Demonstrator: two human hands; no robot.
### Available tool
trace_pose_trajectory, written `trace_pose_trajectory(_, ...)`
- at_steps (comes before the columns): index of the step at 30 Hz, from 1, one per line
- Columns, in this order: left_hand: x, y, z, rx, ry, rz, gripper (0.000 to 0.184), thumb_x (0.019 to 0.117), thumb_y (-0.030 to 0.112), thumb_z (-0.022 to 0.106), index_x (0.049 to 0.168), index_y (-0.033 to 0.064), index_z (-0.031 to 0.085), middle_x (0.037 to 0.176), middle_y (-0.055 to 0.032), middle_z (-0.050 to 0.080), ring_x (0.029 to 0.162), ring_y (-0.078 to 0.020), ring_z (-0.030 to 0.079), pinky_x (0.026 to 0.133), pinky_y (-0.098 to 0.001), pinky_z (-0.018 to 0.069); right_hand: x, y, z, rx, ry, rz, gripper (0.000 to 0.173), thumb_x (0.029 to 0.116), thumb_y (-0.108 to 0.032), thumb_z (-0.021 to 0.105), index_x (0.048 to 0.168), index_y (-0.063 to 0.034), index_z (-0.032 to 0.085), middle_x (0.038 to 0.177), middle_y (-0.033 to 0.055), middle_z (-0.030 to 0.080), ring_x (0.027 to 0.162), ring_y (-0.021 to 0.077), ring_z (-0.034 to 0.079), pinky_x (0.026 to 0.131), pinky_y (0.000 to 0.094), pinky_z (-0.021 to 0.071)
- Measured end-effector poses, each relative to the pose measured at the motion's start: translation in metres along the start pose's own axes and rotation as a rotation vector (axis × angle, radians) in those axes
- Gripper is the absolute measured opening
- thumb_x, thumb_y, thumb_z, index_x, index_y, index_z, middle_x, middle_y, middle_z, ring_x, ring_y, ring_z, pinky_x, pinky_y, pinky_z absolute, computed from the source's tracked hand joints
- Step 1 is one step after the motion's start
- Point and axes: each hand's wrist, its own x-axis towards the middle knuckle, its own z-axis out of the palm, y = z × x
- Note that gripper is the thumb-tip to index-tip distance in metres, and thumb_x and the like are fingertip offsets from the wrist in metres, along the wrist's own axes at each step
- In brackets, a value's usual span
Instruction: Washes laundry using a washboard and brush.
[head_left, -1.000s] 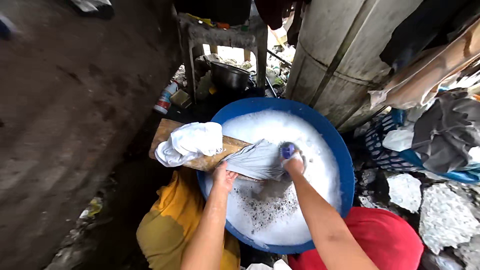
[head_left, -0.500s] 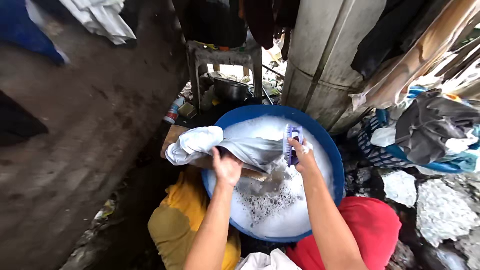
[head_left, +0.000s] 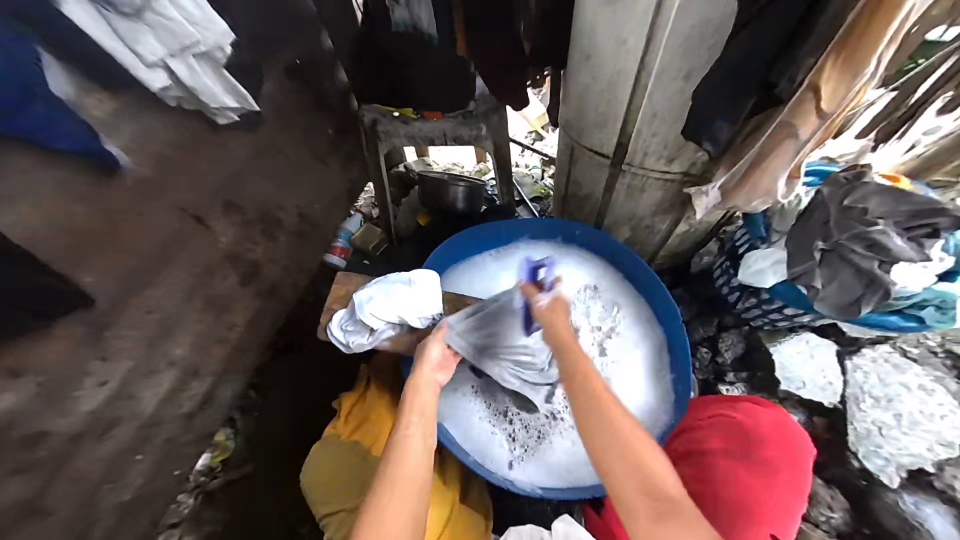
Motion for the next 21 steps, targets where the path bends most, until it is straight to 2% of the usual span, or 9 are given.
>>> trace_pose_trajectory(2,0.012,-0.004,-0.022,-0.045,0.118,-0.076,0.045,0.1126,0.034,0.032,0.141,0.0021,0.046,0.13,-0.0161,0.06,0.112,-0.0246,0.062,0.094,-0.0415,0.0523,-0.036,0.006,0.059,-0.164,-0.172,-0.093,0.058,0.0884,-0.024,0.081,0.131,0.0081,0.057,0.116,0.0284,0.068,0.108,0.0404,0.067,0.095,0.0576,0.0544)
trace_pose_trajectory(4,0.008,-0.003,-0.025,-0.08,0.243,-0.089,0.033,0.1095,0.032,0.033,0.113,0.0071,0.053,0.094,-0.0088,0.06,0.08,-0.0187,0.06,0.069,-0.0375,0.0524,-0.066,0.011,0.102,-0.298,-0.372,-0.176,0.061,0.0864,-0.028,0.08,0.132,0.0056,0.06,0.126,0.026,0.066,0.118,0.0374,0.065,0.102,0.0546,0.0519)
trace_pose_trajectory(5,0.007,0.001,-0.023,-0.098,0.269,-0.085,0.03,0.1093,0.03,0.033,0.111,0.0074,0.053,0.09,-0.0083,0.058,0.077,-0.0179,0.059,0.067,-0.0368,0.0516,-0.07,0.015,0.109,-0.38,-0.433,-0.186,0.06,0.0895,-0.03,0.077,0.135,0.0041,0.06,0.132,0.0255,0.064,0.125,0.0373,0.062,0.106,0.0546,0.0489)
trace_pose_trajectory(9,0.02,0.003,-0.025,-0.191,0.261,-0.11,0.045,0.113,0.03,0.033,0.148,0.0014,0.037,0.138,-0.0187,0.054,0.118,-0.0245,0.059,0.099,-0.0389,0.0498,-0.014,0.072,0.055,-0.63,-0.163,-0.017,0.06,0.0941,-0.036,0.072,0.137,0.0034,0.058,0.128,0.0278,0.066,0.12,0.0429,0.064,0.101,0.062,0.0494)
trace_pose_trajectory(12,0.026,-0.003,-0.024,-0.198,0.283,-0.121,0.043,0.1123,0.029,0.036,0.145,0.0016,0.039,0.134,-0.0183,0.056,0.114,-0.0237,0.061,0.096,-0.0378,0.0511,0.019,0.097,0.013,-0.641,0.06,0.222,0.069,0.0932,-0.036,0.075,0.144,0.0036,0.049,0.133,0.0302,0.061,0.123,0.0462,0.062,0.101,0.0636,0.049)
trace_pose_trajectory(14,0.026,-0.003,-0.024,-0.188,0.279,-0.118,0.042,0.112,0.028,0.038,0.145,0.0016,0.04,0.132,-0.0178,0.057,0.112,-0.023,0.061,0.095,-0.0374,0.0513,0.013,0.081,0.031,-0.565,0.069,0.2,0.069,0.0937,-0.033,0.075,0.145,0.0049,0.047,0.132,0.0315,0.061,0.121,0.0476,0.062,0.099,0.0643,0.0498)
trace_pose_trajectory(16,0.023,-0.002,-0.022,-0.152,0.282,-0.103,0.039,0.1119,0.028,0.038,0.14,0.0009,0.044,0.125,-0.0169,0.059,0.105,-0.0224,0.062,0.09,-0.0375,0.0525,-0.021,0.052,0.079,-0.472,-0.044,0.019,0.066,0.0911,-0.031,0.077,0.139,0.0064,0.052,0.123,0.0304,0.066,0.112,0.0453,0.067,0.095,0.0614,0.0537)
trace_pose_trajectory(19,0.018,-0.002,-0.021,-0.069,0.357,-0.095,0.029,0.1088,0.026,0.04,0.117,0.0025,0.055,0.093,-0.0102,0.059,0.076,-0.0177,0.058,0.067,-0.0346,0.051,-0.069,0.026,0.12,-0.413,-0.339,-0.058,0.06,0.0899,-0.033,0.078,0.135,0.0025,0.059,0.128,0.0253,0.065,0.12,0.0386,0.064,0.101,0.0557,0.0518)
trace_pose_trajectory(21,0.022,0.001,-0.026,-0.128,0.286,-0.114,0.037,0.1114,0.026,0.038,0.138,0.0017,0.046,0.118,-0.0147,0.061,0.097,-0.0206,0.063,0.084,-0.0361,0.0537,-0.051,0.049,0.095,-0.507,-0.297,-0.02,0.059,0.0917,-0.036,0.076,0.135,0.0019,0.06,0.129,0.0262,0.064,0.122,0.0408,0.062,0.102,0.058,0.0498)
